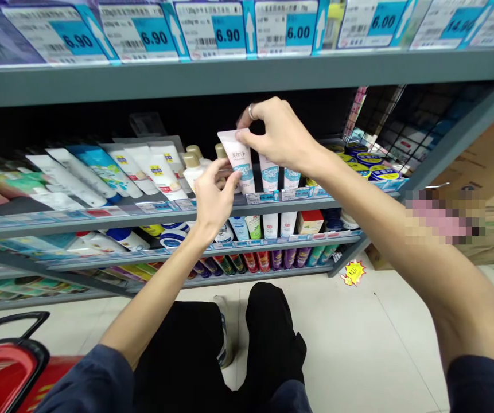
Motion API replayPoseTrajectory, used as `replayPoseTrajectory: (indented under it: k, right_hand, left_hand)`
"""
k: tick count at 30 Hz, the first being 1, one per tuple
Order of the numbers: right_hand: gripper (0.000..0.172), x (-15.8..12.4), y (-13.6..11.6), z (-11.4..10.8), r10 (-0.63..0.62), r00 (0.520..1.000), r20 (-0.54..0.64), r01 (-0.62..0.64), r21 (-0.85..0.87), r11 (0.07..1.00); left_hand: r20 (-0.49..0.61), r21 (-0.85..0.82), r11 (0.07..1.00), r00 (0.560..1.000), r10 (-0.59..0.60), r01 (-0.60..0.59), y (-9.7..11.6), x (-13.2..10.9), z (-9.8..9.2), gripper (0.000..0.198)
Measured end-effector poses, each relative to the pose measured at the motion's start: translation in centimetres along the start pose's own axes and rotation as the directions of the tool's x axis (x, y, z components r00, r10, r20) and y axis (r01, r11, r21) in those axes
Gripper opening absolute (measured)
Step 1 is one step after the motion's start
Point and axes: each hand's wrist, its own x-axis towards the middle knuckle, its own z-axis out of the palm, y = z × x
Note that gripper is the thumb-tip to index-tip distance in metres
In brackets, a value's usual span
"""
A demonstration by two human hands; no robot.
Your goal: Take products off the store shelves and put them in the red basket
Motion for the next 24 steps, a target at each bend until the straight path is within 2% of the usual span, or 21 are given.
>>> replayPoseTrajectory:
  k: [7,14,18,24]
  right_hand:
    - [0.009,0.3,1.8,-0.4,0.024,0.998,0.054,-0.027,0.058,0.998]
    - [0.006,0.7,3.5,-0.7,0.027,0.994,0.107,-0.034,0.066,0.997]
    - [0.012,0.6,2.6,-1.0,0.045,0.991,0.124,-0.045,0.003,0.999]
    - [0.014,0.0,0.0,-1.6,0.169,0.969,0.178,-0.145,-0.140,0.979]
  left_hand:
    - [0.032,-0.033,0.999,0.999,-0.040,0.041,-0.4,-0.6,0.4,0.025]
    - [0.047,-0.028,0.997,0.997,-0.064,0.065,-0.2,-0.6,0.4,0.023]
    - [0.056,-0.021,0.998,0.997,-0.059,0.060,-0.3,-0.6,0.5,0.022]
    - [0.078,0.029,0.997,0.994,-0.076,0.074,0.4,-0.6,0.3,0.021]
